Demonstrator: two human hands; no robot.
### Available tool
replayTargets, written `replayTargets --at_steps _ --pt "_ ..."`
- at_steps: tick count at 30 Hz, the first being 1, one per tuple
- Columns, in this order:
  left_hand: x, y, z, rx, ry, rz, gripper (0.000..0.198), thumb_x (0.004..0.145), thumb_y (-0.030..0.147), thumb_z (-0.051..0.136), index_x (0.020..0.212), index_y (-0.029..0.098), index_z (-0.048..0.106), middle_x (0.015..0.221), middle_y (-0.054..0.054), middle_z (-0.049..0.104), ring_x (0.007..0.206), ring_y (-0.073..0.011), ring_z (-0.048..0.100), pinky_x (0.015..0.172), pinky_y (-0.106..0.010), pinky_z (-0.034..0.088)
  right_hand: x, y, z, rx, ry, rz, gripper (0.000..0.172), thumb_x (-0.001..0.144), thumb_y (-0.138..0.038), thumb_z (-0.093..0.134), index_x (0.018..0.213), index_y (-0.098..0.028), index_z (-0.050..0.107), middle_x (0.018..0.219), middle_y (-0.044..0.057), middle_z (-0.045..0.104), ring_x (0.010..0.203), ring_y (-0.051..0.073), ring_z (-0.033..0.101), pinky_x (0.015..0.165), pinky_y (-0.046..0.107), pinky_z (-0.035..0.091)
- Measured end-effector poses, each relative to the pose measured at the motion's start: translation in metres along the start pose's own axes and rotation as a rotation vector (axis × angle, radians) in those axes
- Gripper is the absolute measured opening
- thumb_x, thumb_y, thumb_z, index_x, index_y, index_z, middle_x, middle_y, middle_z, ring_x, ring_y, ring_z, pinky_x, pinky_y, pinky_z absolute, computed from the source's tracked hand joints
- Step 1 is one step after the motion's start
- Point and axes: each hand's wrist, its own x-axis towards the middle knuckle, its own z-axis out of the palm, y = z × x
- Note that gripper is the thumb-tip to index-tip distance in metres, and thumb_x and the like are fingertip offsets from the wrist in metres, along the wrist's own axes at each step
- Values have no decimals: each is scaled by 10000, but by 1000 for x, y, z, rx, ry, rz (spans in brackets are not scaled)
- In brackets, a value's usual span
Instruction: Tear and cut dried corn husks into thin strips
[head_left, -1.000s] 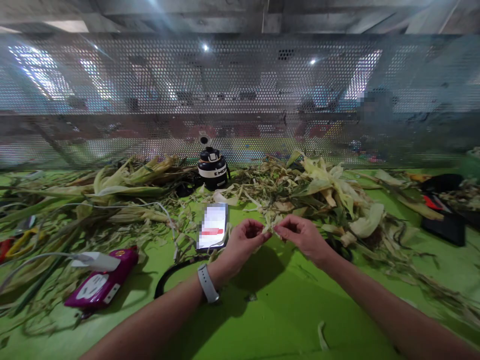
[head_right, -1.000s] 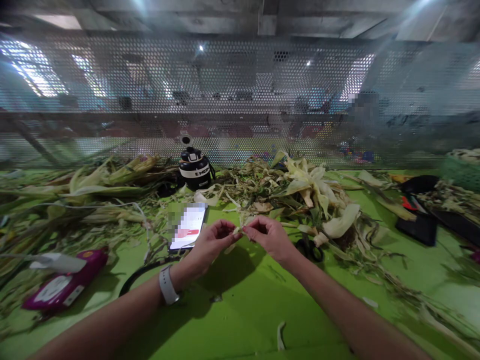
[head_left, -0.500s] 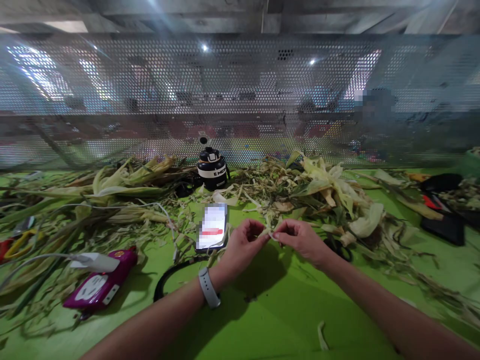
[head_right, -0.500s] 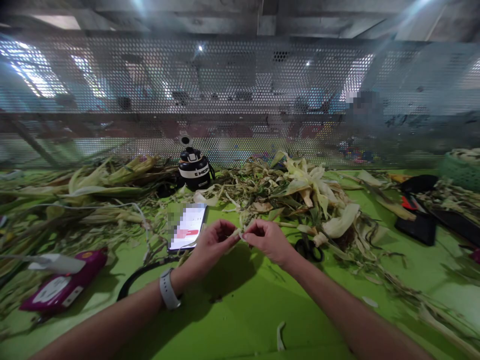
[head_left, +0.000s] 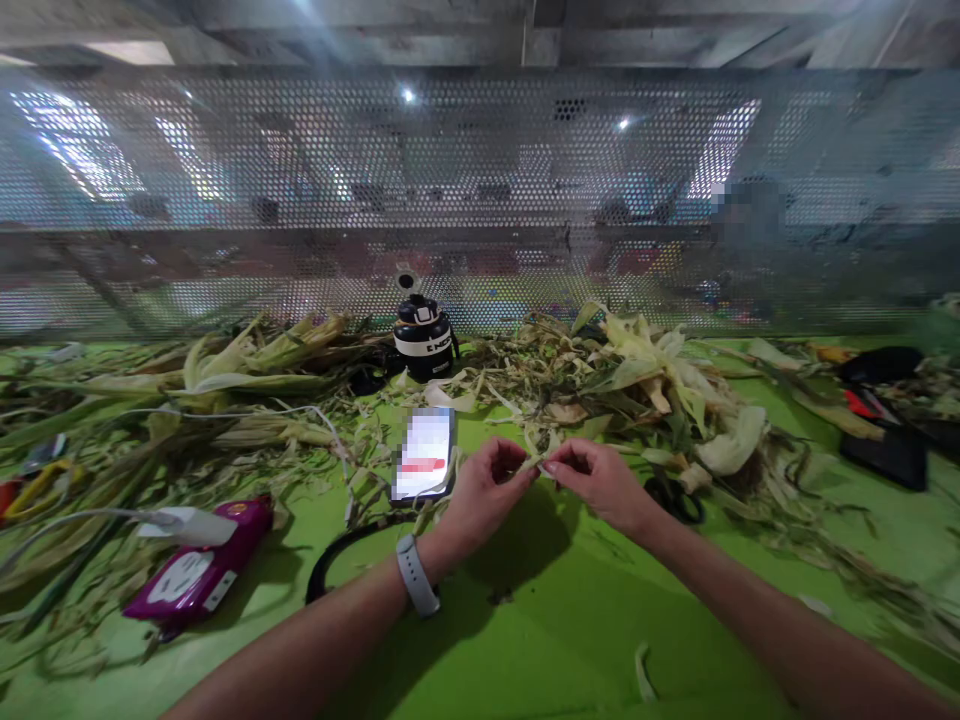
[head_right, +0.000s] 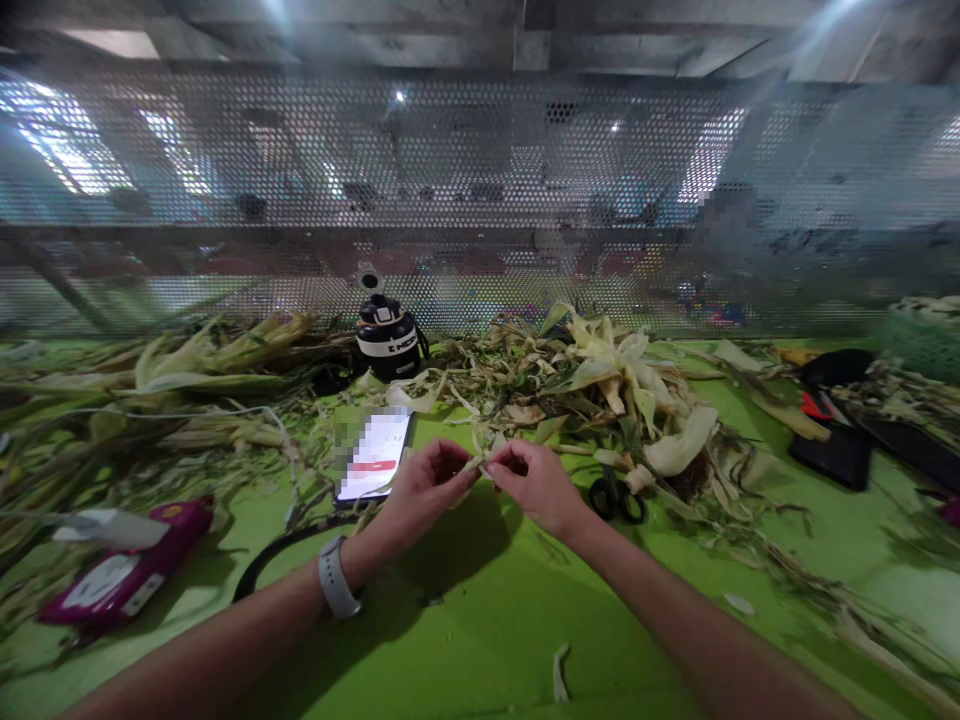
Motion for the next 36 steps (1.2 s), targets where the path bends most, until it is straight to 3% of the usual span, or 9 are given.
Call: replayTargets --at_steps 6,13,20,26,32,36 --pt "-2 2 0 -40 -39 31 207 761 313 679 823 169 545 757 -4 578 693 -127 528 627 -252 429 -4 7 5 -101 116 -117 159 825 -346 578 839 -191 542 768 18 627 724 172 595 654 286 463" --pt "-3 9 -2 -104 -17 18 169 852 338 567 861 170 578 802 -5 582 744 -124 536 674 -248 437 -3 0 0 -147 58 -164 140 842 -330 560 857 -194 531 786 35 646 744 180 618 684 301 486" --pt "1 8 -2 -176 -45 13 231 799 369 636 919 174 610 849 -26 634 791 -144 570 736 -277 452 -4 0 0 -151 110 -206 136 833 -285 562 930 -201 518 819 36 656 771 176 636 672 282 504" --pt "1 11 -1 -166 -110 -33 306 761 451 660 885 172 676 756 -22 641 697 -141 551 643 -266 434 -8 -4 -1 -230 71 -218 150 811 -252 555 948 -197 534 797 36 659 734 178 635 647 284 496" --pt "2 8 -4 -280 -137 -91 300 705 393 740 900 172 681 799 -18 651 707 -123 550 648 -246 419 -5 -6 -5 -108 30 -197 154 838 -293 557 957 -197 541 824 38 660 779 177 636 681 286 502" --pt "2 6 -5 -373 -126 -155 317 686 353 769 930 173 677 858 -29 661 743 -118 563 659 -234 416 -3 -3 -5 -45 82 -210 163 860 -343 562 933 -198 541 839 37 650 790 174 627 685 281 499"
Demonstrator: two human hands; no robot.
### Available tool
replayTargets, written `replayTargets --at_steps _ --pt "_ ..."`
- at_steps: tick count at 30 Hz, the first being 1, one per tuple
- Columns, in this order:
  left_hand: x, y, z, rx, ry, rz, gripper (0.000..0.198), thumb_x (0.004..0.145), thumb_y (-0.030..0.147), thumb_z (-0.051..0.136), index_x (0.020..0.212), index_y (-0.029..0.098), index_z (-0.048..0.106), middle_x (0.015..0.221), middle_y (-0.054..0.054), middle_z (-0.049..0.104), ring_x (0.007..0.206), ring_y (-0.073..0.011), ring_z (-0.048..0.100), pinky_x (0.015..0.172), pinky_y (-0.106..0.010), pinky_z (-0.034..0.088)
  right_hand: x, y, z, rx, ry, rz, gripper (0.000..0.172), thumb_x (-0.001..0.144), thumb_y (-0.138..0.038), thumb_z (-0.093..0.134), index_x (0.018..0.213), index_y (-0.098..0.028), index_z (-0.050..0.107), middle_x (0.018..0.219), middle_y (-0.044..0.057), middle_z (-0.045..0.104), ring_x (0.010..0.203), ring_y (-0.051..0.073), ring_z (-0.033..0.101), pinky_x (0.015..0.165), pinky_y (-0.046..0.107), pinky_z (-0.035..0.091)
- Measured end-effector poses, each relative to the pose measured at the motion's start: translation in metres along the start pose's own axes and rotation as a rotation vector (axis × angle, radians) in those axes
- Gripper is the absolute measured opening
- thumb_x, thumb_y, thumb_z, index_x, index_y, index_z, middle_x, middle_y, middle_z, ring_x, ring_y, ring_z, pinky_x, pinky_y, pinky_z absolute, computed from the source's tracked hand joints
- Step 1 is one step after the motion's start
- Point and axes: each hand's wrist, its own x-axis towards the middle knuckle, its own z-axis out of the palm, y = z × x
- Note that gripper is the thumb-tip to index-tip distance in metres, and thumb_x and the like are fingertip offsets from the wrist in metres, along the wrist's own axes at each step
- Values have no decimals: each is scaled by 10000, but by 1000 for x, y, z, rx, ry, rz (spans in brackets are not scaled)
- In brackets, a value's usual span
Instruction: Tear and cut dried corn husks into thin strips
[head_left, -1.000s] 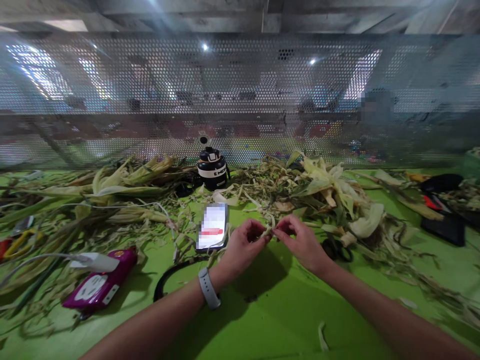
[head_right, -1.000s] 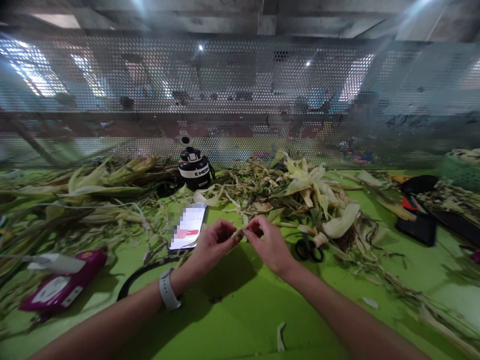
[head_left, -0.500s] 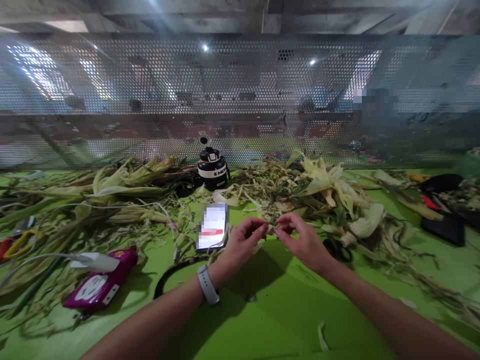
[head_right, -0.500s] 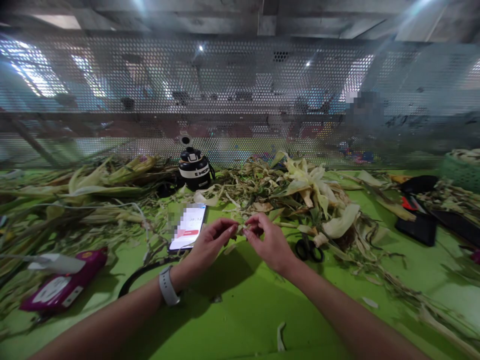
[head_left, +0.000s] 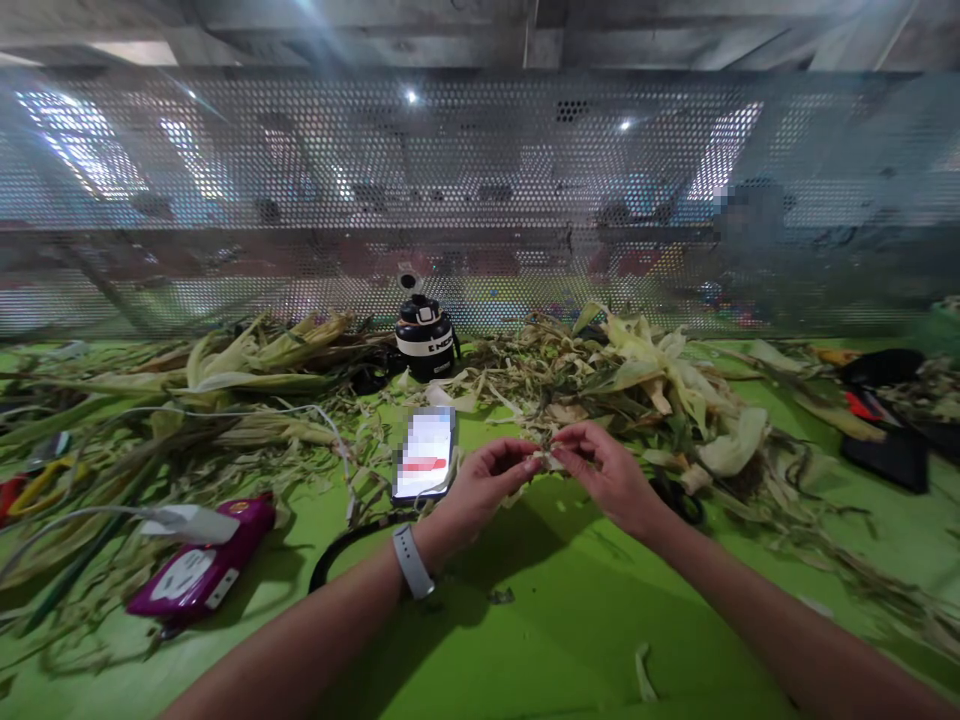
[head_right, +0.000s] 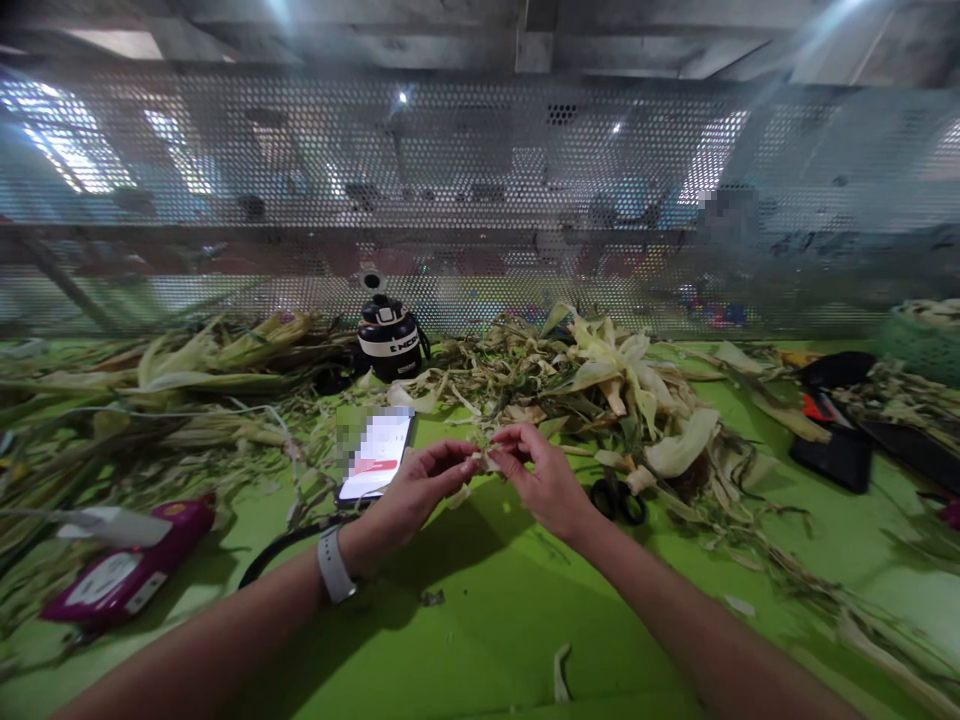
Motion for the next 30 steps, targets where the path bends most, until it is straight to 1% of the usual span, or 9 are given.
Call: replayTargets --at_steps 5,8,13,17,19,23,25,27,30 --pt "-1 -1 1 -40 -2 -24 344 658 351 793 929 171 682 834 -20 664 736 -116 563 671 -240 411 -6 -1 6 -87 99 -50 127 887 -321 547 864 -198 525 753 11 606 685 152 589 623 259 476" --pt "-1 0 1 -24 -16 -17 343 651 355 797 911 164 680 816 -19 661 705 -110 550 644 -235 400 -10 -4 10 -158 127 -103 111 901 -305 533 870 -199 522 760 18 619 687 158 604 625 261 482" --pt "0 -1 1 -3 -20 -21 349 654 359 793 907 155 666 750 0 627 606 -73 481 552 -207 345 -15 -2 13 -321 182 -262 80 923 -260 491 979 -209 515 829 56 655 743 188 647 650 287 515" --pt "-1 -4 1 28 -47 -31 361 668 398 773 902 147 661 682 20 588 538 -55 426 503 -200 317 -16 2 12 -494 100 -486 117 927 -192 444 964 -214 552 844 83 661 763 213 633 690 342 523" --pt "-1 -3 1 72 -51 -29 342 691 417 750 878 145 662 664 23 574 527 -58 423 493 -202 320 -14 1 11 -475 79 -486 130 930 -189 440 971 -211 561 854 83 663 771 209 631 700 342 525" --pt "0 -1 -1 90 24 2 305 722 415 724 864 151 664 700 12 585 561 -68 448 512 -205 342 -10 -5 7 -380 68 -324 102 918 -235 500 990 -198 563 846 60 654 739 182 627 664 298 524" --pt "1 0 -2 58 46 -2 304 710 411 734 855 153 663 710 11 589 571 -70 455 520 -205 348 -8 -6 4 -418 57 -356 129 910 -223 517 1019 -188 577 903 78 653 808 197 624 719 317 520" --pt "3 0 -2 32 48 -12 306 699 409 744 849 155 664 711 12 589 580 -72 462 526 -203 351 -7 -4 3 -477 42 -438 157 916 -202 505 1046 -180 592 956 98 649 889 215 613 779 341 507" --pt "3 -1 -2 24 45 -24 330 689 406 751 887 154 670 752 -6 613 625 -87 497 532 -205 355 -6 0 2 -516 46 -485 161 929 -193 486 1030 -187 611 942 95 652 894 213 609 786 341 501"
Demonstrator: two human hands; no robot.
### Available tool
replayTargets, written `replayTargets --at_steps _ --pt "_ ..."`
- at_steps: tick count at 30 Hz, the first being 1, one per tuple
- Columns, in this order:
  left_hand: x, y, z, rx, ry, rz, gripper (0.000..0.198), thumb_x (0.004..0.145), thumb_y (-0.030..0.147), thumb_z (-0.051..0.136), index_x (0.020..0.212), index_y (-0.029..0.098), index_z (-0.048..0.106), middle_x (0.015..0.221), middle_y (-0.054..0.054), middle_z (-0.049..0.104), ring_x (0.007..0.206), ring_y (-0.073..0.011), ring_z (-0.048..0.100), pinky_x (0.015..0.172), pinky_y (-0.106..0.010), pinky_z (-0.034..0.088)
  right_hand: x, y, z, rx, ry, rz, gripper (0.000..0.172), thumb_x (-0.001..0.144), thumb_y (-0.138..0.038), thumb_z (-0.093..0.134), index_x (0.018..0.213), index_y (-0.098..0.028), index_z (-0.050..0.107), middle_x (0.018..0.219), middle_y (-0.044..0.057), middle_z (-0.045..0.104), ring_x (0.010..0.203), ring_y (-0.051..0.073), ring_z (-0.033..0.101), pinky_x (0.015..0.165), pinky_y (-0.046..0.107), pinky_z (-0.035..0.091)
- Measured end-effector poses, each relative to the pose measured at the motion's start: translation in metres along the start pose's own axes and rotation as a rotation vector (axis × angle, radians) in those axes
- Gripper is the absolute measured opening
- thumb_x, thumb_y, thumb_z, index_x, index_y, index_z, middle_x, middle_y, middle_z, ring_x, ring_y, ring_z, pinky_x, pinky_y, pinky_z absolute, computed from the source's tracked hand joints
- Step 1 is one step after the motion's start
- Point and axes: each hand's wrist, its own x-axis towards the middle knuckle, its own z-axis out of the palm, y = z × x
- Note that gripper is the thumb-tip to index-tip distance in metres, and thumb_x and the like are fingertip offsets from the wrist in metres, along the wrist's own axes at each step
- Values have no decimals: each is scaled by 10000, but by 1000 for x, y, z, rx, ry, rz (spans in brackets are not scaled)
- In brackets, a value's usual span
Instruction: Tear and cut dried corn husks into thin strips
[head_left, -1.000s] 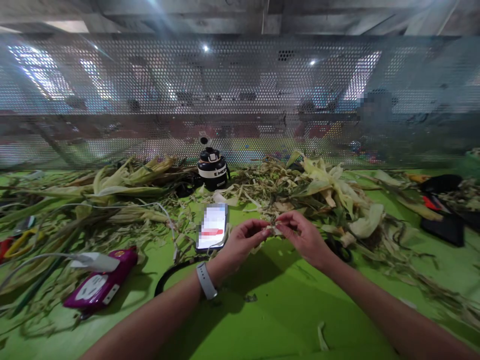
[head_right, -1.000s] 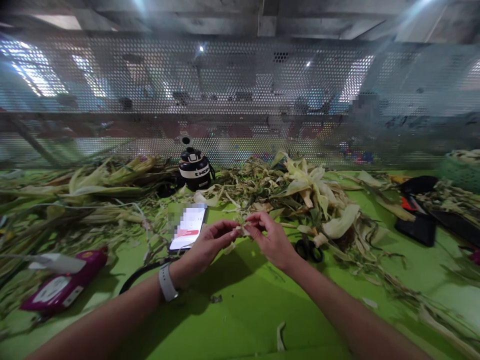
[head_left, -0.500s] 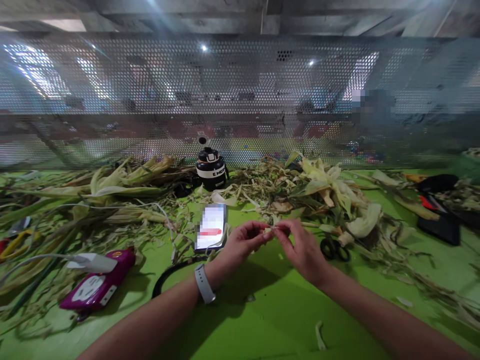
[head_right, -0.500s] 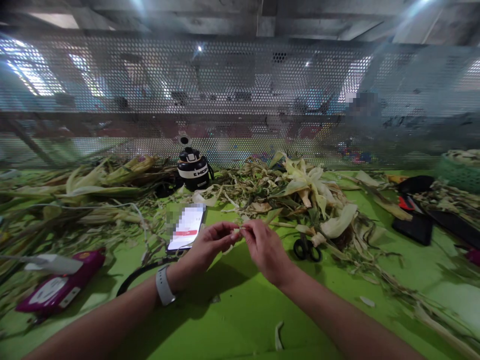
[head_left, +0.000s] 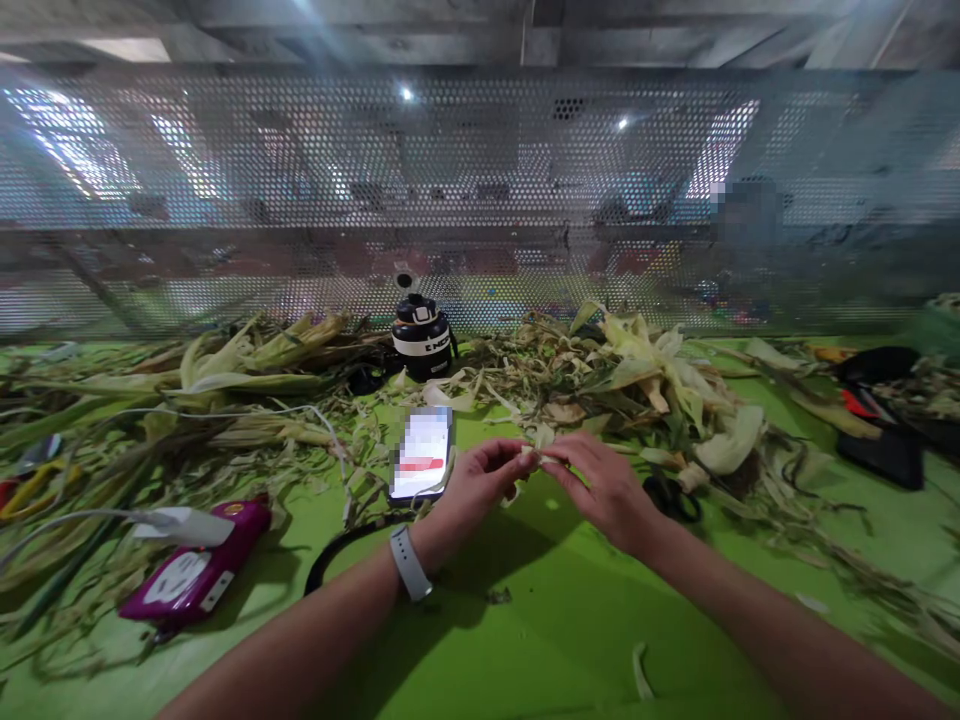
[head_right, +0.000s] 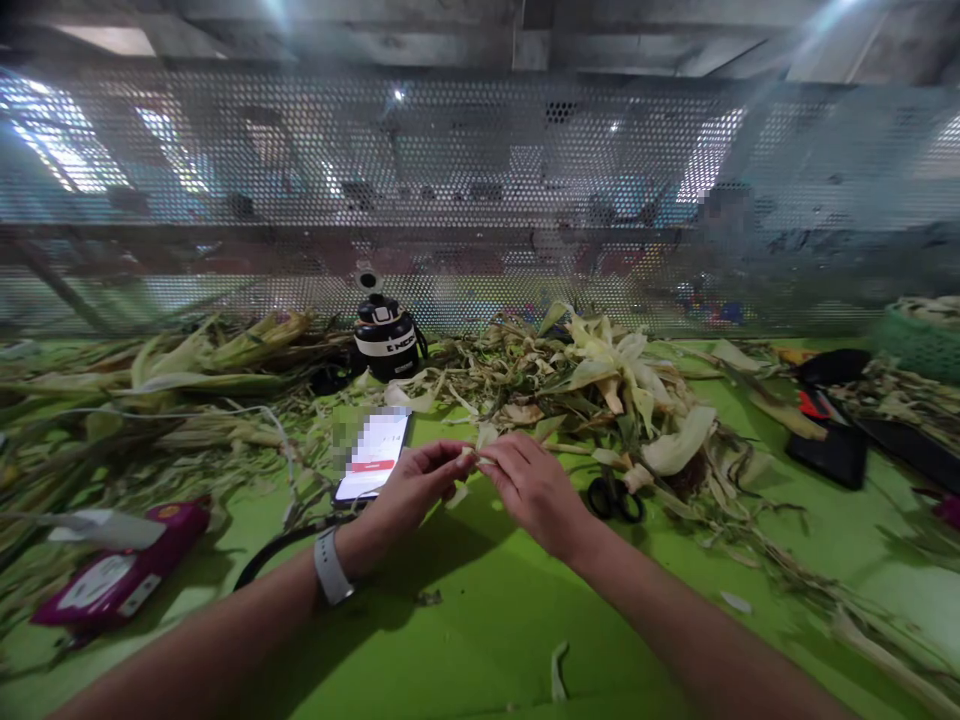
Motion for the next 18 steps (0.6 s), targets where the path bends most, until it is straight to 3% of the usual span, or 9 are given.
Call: replayTargets --at_steps 5,11,14,18 --pt "1 -3 0 -59 32 -12 360 669 392 770 921 152 675 784 -19 634 644 -92 507 546 -208 347 -1 -1 2 2 40 84 136 925 -202 494 950 -201 628 871 79 679 812 205 626 752 336 497" --pt "-1 -5 -2 -37 -47 -4 336 680 363 772 928 161 667 761 0 622 599 -74 470 545 -212 326 0 -10 0 114 62 193 91 899 -218 517 901 -215 608 844 70 675 789 205 626 740 341 500" --pt "-3 -1 -1 -26 -72 5 322 677 351 777 908 156 665 744 4 616 623 -79 488 565 -213 340 2 -7 2 377 30 385 78 850 -269 588 899 -210 587 835 45 672 762 179 634 710 314 519" --pt "-4 2 2 -15 -40 42 367 647 341 799 922 154 644 736 15 599 661 -87 517 610 -217 381 3 2 11 763 37 704 248 747 -372 686 842 -186 553 714 2 645 648 140 630 617 263 531"
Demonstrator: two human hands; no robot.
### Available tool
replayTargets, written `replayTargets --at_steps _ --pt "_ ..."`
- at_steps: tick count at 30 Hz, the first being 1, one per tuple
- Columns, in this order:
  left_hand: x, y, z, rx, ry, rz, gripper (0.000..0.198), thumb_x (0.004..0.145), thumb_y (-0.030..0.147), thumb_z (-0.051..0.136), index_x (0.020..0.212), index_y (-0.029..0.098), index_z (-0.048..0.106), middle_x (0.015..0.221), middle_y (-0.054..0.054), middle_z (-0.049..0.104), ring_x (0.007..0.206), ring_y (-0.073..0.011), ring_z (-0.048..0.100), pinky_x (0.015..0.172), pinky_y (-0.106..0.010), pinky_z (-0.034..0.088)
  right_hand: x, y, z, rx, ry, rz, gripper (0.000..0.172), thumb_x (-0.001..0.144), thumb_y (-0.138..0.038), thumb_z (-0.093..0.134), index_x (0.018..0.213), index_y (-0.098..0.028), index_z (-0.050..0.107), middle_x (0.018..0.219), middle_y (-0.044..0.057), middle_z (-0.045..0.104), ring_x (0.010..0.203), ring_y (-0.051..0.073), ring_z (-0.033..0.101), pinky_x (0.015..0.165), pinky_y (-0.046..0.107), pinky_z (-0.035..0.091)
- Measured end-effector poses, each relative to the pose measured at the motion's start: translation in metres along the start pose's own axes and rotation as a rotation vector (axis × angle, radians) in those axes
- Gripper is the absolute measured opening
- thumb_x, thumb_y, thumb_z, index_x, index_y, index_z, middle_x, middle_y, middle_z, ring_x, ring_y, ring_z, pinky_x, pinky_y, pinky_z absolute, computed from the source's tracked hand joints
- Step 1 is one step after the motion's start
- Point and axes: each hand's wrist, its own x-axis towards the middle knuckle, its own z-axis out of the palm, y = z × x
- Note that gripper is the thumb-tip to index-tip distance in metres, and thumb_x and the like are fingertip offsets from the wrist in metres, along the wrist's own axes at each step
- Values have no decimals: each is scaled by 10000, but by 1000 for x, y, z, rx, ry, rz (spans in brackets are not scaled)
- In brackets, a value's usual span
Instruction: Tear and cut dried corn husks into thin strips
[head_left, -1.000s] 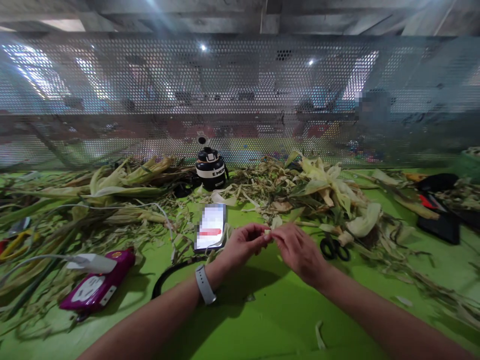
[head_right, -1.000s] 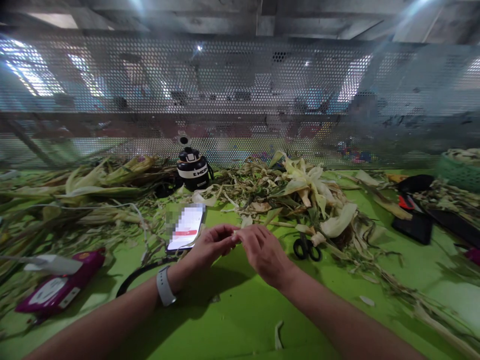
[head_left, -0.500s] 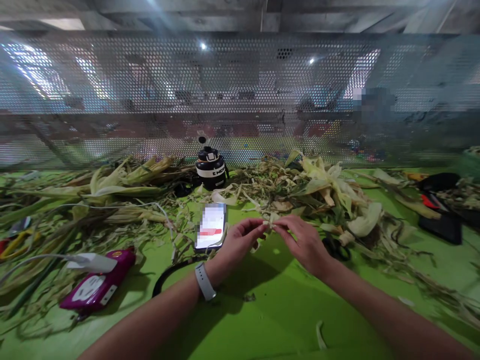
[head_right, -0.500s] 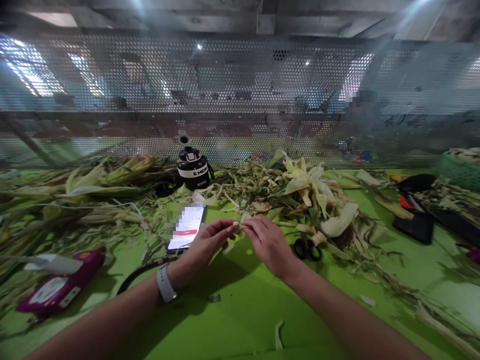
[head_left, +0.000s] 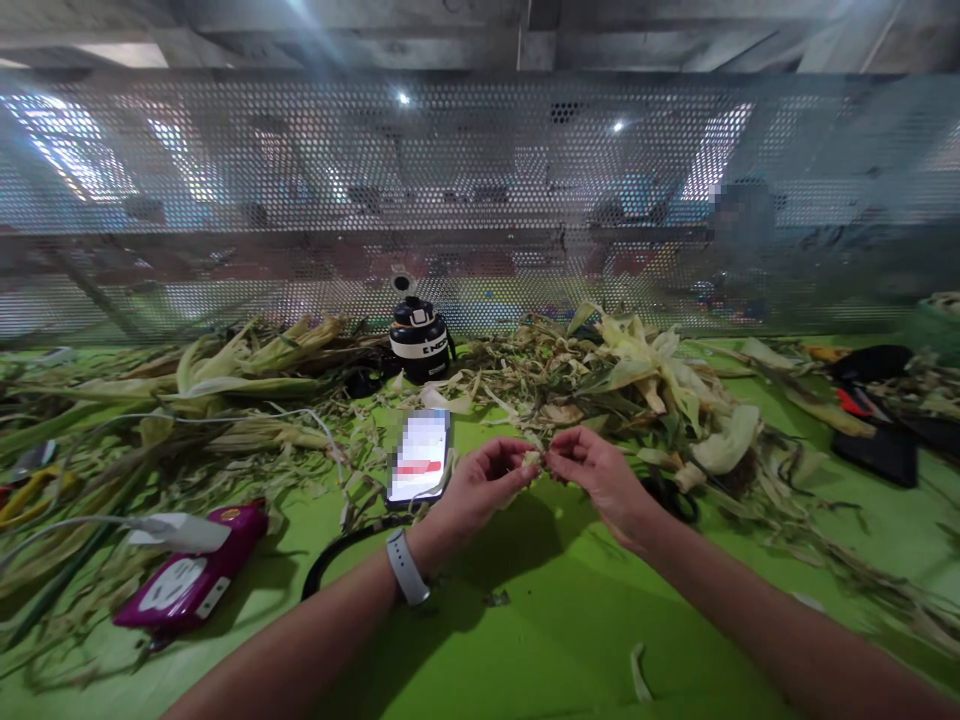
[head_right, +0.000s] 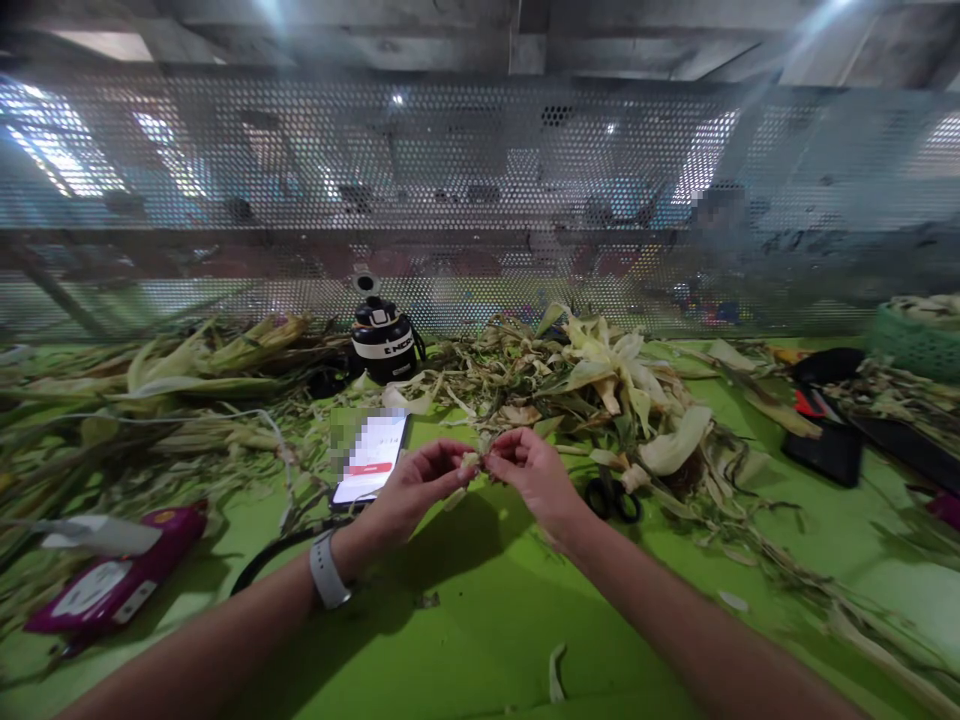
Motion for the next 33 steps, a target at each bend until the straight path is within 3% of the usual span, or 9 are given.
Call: replayTargets --at_steps 2,5,9,15,20,25,27,33 --pt "1 1 0 10 9 0 381 637 346 804 916 151 633 708 25 585 626 -77 504 579 -208 372 1 2 0 4 4 -6 236 744 -363 692 826 -183 562 714 6 650 652 142 632 623 268 534" --pt "2 1 0 18 17 -23 357 647 358 795 882 150 628 697 21 589 590 -70 488 528 -197 348 -3 -4 -1 -219 -35 -184 131 811 -303 638 870 -188 618 814 38 689 755 171 653 704 308 538" --pt "4 0 -3 -15 46 9 334 654 351 793 882 162 637 775 -2 624 675 -91 540 590 -205 396 -5 -12 -4 -415 -38 -313 145 858 -266 589 976 -198 636 909 60 702 800 191 664 737 322 541" --pt "6 -4 -4 -26 42 27 355 647 351 797 911 176 637 773 5 629 693 -102 555 633 -228 416 -3 -4 -6 -637 33 -570 109 902 -240 526 870 -200 623 855 80 627 811 211 605 726 338 509" --pt "6 -4 -4 10 -16 14 367 653 370 789 910 159 634 786 -6 628 693 -99 539 639 -236 398 -6 -7 -4 -604 5 -500 114 890 -207 526 808 -194 604 804 55 606 754 187 586 691 306 485" --pt "4 -4 -6 143 -51 71 373 712 390 740 974 161 607 756 -1 589 686 -109 515 620 -242 384 -2 -10 -5 -412 -78 -130 104 828 -250 590 771 -169 623 691 21 618 625 159 577 569 263 471" --pt "3 -3 -6 183 -63 84 367 734 388 720 998 165 598 765 -4 584 701 -116 519 622 -245 386 -2 -8 -6 -367 -111 -66 102 814 -249 594 769 -162 624 671 20 629 601 157 577 552 262 471" --pt "3 -1 -5 154 -115 36 362 728 372 730 986 158 593 680 30 528 628 -93 474 577 -226 364 -10 -8 -1 -602 -5 -463 169 855 -212 509 763 -169 644 799 90 642 756 206 581 684 334 464"
